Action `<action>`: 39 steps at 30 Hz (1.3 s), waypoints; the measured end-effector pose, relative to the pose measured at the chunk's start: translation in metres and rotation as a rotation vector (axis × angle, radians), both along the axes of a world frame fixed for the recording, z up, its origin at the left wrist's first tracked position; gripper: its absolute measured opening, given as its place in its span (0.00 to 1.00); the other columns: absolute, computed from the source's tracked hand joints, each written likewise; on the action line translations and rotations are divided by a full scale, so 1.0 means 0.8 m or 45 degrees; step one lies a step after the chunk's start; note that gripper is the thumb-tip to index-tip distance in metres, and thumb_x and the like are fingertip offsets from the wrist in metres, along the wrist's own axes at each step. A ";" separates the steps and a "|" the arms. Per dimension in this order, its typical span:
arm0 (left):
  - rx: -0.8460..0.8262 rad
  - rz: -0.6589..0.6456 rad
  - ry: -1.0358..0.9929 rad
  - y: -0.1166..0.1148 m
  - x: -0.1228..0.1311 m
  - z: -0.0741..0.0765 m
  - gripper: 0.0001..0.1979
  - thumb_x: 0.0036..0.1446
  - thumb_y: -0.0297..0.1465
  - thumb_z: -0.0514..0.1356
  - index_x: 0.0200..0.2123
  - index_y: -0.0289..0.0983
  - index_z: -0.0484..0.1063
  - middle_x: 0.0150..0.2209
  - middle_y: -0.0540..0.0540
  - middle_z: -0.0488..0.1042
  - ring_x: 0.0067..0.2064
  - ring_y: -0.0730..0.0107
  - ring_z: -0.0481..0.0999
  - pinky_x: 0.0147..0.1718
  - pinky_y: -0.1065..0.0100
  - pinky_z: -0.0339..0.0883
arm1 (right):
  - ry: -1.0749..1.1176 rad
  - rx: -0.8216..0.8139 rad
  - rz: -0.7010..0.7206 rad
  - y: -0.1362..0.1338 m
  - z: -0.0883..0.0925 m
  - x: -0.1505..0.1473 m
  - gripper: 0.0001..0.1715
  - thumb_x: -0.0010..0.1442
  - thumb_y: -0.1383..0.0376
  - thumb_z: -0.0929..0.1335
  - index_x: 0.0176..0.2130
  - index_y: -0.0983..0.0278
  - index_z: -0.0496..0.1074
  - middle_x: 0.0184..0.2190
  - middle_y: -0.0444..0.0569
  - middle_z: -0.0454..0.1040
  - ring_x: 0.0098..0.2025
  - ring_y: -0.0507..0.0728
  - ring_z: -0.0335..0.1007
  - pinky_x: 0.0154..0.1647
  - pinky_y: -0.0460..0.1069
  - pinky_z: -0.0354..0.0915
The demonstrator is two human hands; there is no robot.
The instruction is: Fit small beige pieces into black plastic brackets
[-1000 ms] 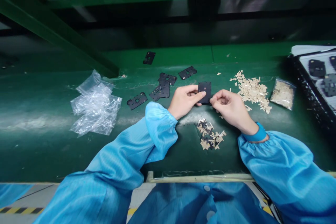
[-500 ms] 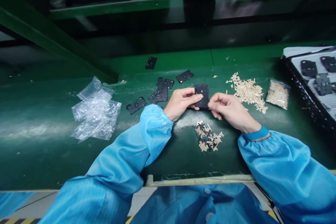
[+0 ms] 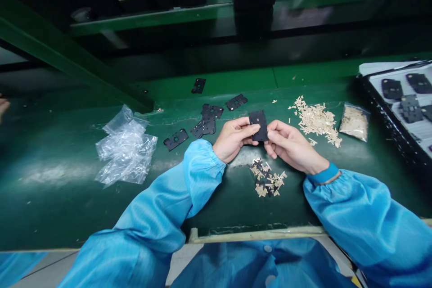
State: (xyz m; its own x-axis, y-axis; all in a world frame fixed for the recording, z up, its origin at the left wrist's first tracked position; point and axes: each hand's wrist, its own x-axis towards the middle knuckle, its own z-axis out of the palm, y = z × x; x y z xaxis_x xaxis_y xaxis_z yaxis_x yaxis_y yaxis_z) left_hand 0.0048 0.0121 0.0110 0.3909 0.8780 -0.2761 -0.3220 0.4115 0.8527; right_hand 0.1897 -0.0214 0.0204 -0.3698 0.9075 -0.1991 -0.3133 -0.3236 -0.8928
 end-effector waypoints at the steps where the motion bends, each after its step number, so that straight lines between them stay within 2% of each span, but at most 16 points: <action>1: -0.010 0.027 -0.001 -0.001 0.002 0.000 0.19 0.45 0.40 0.76 0.37 0.35 0.79 0.32 0.49 0.78 0.30 0.77 0.77 0.28 0.76 0.74 | -0.004 0.017 -0.010 0.000 -0.001 -0.001 0.19 0.59 0.52 0.76 0.38 0.61 0.69 0.25 0.39 0.71 0.24 0.49 0.67 0.24 0.45 0.63; 5: -0.054 0.138 -0.016 -0.008 0.008 0.003 0.20 0.44 0.40 0.76 0.37 0.36 0.78 0.32 0.51 0.77 0.30 0.80 0.75 0.29 0.78 0.74 | -0.053 0.116 -0.055 0.000 -0.005 -0.001 0.20 0.59 0.53 0.77 0.41 0.60 0.69 0.23 0.38 0.70 0.24 0.50 0.67 0.25 0.46 0.65; 11: -0.135 0.198 -0.121 -0.021 0.016 0.009 0.17 0.48 0.39 0.75 0.35 0.36 0.76 0.31 0.52 0.76 0.30 0.82 0.74 0.30 0.80 0.74 | -0.274 0.360 -0.235 -0.006 -0.006 -0.006 0.16 0.61 0.56 0.75 0.43 0.60 0.70 0.27 0.42 0.75 0.26 0.52 0.72 0.30 0.49 0.71; 17: -0.164 0.224 -0.118 -0.028 0.019 0.014 0.16 0.50 0.39 0.74 0.35 0.36 0.76 0.32 0.51 0.77 0.31 0.81 0.76 0.32 0.79 0.74 | -0.359 0.439 -0.302 -0.012 -0.011 -0.012 0.17 0.61 0.56 0.75 0.44 0.59 0.70 0.34 0.45 0.75 0.31 0.53 0.74 0.34 0.51 0.74; 21: -0.129 0.283 -0.063 -0.025 0.019 0.010 0.16 0.48 0.39 0.74 0.36 0.36 0.78 0.34 0.50 0.78 0.33 0.79 0.77 0.31 0.78 0.75 | -0.460 0.480 -0.297 -0.008 -0.012 -0.007 0.17 0.60 0.57 0.76 0.45 0.60 0.71 0.36 0.46 0.76 0.33 0.53 0.75 0.38 0.51 0.75; 24: -0.012 0.364 0.047 -0.021 0.017 0.004 0.17 0.47 0.39 0.75 0.38 0.36 0.80 0.34 0.49 0.79 0.33 0.77 0.78 0.30 0.77 0.76 | -0.484 0.426 -0.227 -0.001 -0.007 -0.001 0.20 0.58 0.56 0.77 0.45 0.61 0.72 0.33 0.46 0.76 0.33 0.53 0.75 0.35 0.50 0.73; 28: 0.110 0.391 0.169 -0.018 0.017 0.000 0.16 0.48 0.39 0.75 0.36 0.35 0.81 0.32 0.50 0.79 0.32 0.78 0.77 0.29 0.76 0.77 | -0.522 0.340 -0.200 0.003 -0.004 0.001 0.18 0.62 0.52 0.74 0.42 0.63 0.72 0.26 0.43 0.73 0.24 0.50 0.68 0.24 0.47 0.66; 30: 0.109 0.384 0.180 -0.020 0.018 0.001 0.16 0.49 0.40 0.74 0.35 0.35 0.81 0.32 0.50 0.78 0.31 0.78 0.76 0.29 0.77 0.77 | -0.518 0.313 -0.188 0.003 -0.004 -0.001 0.19 0.61 0.52 0.75 0.40 0.63 0.71 0.25 0.42 0.73 0.22 0.48 0.66 0.22 0.45 0.64; 32: 0.081 0.338 0.180 -0.021 0.019 0.002 0.16 0.48 0.40 0.75 0.34 0.34 0.80 0.31 0.50 0.78 0.30 0.79 0.76 0.29 0.77 0.76 | -0.495 0.257 -0.135 0.001 -0.003 -0.002 0.21 0.58 0.53 0.77 0.40 0.63 0.70 0.25 0.41 0.73 0.22 0.48 0.66 0.21 0.44 0.63; 35: 0.069 0.165 0.205 -0.015 0.016 0.001 0.18 0.48 0.41 0.74 0.35 0.33 0.79 0.31 0.48 0.79 0.30 0.76 0.78 0.32 0.73 0.78 | -0.445 0.140 -0.070 0.002 0.001 0.005 0.21 0.58 0.52 0.76 0.40 0.61 0.68 0.24 0.40 0.74 0.20 0.48 0.65 0.18 0.43 0.60; 37: 0.180 0.099 0.291 -0.001 0.007 -0.004 0.19 0.54 0.43 0.71 0.40 0.34 0.79 0.33 0.45 0.81 0.32 0.72 0.80 0.35 0.69 0.79 | -0.413 0.058 -0.077 0.006 0.006 0.014 0.20 0.60 0.52 0.75 0.38 0.61 0.68 0.21 0.39 0.73 0.17 0.47 0.62 0.15 0.43 0.57; 39: 0.463 0.171 0.514 0.020 -0.009 -0.011 0.16 0.62 0.42 0.65 0.44 0.35 0.79 0.38 0.42 0.82 0.38 0.67 0.82 0.40 0.65 0.79 | -0.392 -0.023 -0.092 0.012 0.010 0.023 0.18 0.59 0.55 0.76 0.35 0.62 0.69 0.20 0.39 0.72 0.15 0.46 0.59 0.14 0.42 0.53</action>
State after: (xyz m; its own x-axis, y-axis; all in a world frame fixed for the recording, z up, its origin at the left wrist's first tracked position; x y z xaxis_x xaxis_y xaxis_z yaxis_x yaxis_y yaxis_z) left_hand -0.0022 0.0279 0.0025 0.1950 0.9795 -0.0506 0.0302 0.0455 0.9985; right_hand 0.2078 -0.0117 0.0281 -0.2246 0.9244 -0.3083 -0.0520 -0.3273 -0.9435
